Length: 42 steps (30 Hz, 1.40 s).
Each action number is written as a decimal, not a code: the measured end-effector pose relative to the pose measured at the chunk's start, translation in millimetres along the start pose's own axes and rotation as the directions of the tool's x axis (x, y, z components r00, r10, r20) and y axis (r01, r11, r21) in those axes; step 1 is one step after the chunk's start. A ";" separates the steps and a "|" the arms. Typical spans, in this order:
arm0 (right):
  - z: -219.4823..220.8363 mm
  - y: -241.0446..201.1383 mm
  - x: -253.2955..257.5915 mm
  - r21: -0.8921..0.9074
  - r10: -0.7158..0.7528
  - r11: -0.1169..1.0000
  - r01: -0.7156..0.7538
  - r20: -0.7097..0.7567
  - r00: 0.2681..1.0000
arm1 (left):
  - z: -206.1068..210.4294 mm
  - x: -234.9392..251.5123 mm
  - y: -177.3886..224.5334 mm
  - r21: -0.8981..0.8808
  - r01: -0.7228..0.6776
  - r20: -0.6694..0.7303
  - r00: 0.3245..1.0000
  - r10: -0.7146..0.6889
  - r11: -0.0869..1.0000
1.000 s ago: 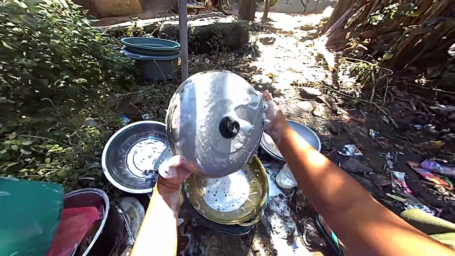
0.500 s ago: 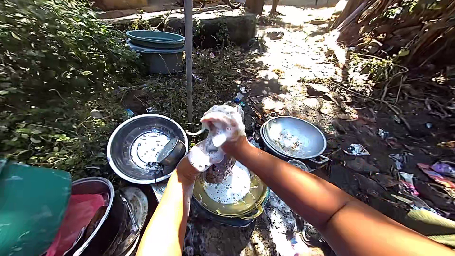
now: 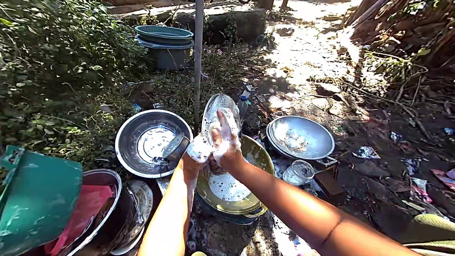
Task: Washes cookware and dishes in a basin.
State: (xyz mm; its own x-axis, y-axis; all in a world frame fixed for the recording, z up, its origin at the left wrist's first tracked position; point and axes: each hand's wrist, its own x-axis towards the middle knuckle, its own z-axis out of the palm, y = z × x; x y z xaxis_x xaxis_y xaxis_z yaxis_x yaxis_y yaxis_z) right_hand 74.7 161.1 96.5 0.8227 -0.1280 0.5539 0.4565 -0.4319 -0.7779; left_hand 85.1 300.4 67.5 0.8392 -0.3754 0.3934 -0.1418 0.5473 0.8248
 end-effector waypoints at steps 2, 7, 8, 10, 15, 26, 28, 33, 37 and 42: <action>-9.2 10.9 38.5 0.205 0.299 0.935 -0.288 -0.024 0.954 | 0.0 -3.0 9.0 0.045 0.085 0.002 0.996 -0.085 0.995; 2.1 -6.2 52.7 0.188 0.350 0.920 -0.344 0.003 0.937 | 5.3 1.2 24.9 0.539 0.013 -0.142 0.987 0.076 0.842; 10.6 -14.0 27.9 0.122 0.276 0.953 -0.276 0.019 0.961 | 10.0 3.0 29.3 0.552 0.022 -0.191 0.976 0.101 0.834; 26.0 -19.3 -18.7 0.136 0.275 0.950 -0.281 0.062 0.960 | 21.1 7.9 38.4 0.504 0.036 -0.302 0.943 0.137 0.863; 24.8 38.3 -19.9 0.427 0.538 0.760 -0.489 0.007 0.843 | -0.1 0.1 35.5 0.092 -0.197 -0.196 0.958 0.211 0.976; -4.4 79.4 36.0 0.398 0.531 0.688 -0.607 0.295 0.794 | -54.3 -17.3 92.9 0.085 -0.302 -0.056 0.950 0.308 0.949; -12.5 85.5 41.3 0.065 0.472 0.836 -0.545 0.423 0.773 | -54.9 -25.1 119.5 0.335 -0.256 -0.148 0.936 0.319 0.906; -65.6 57.0 6.8 -0.451 0.430 0.890 -0.068 0.782 0.451 | -62.0 -18.7 128.5 0.817 0.531 -0.553 0.832 0.043 0.223; -87.3 35.0 -51.8 -0.437 0.422 0.814 0.384 0.898 0.127 | -114.1 -13.4 68.2 0.785 0.608 -0.619 0.776 -0.121 -0.119; -78.3 46.8 -112.7 -0.436 0.464 0.739 0.514 0.882 0.080 | -150.8 -29.0 7.0 0.689 0.643 -0.701 0.709 -0.080 -0.334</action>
State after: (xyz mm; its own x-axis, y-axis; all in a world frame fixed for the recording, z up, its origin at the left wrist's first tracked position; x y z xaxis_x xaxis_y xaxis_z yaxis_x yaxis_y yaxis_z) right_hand -23.1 85.4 20.9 0.5767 0.5768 -0.5786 0.6126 -0.7738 -0.1608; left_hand 138.9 427.9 0.6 0.9741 0.2146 -0.0717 0.2259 -0.9396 0.2571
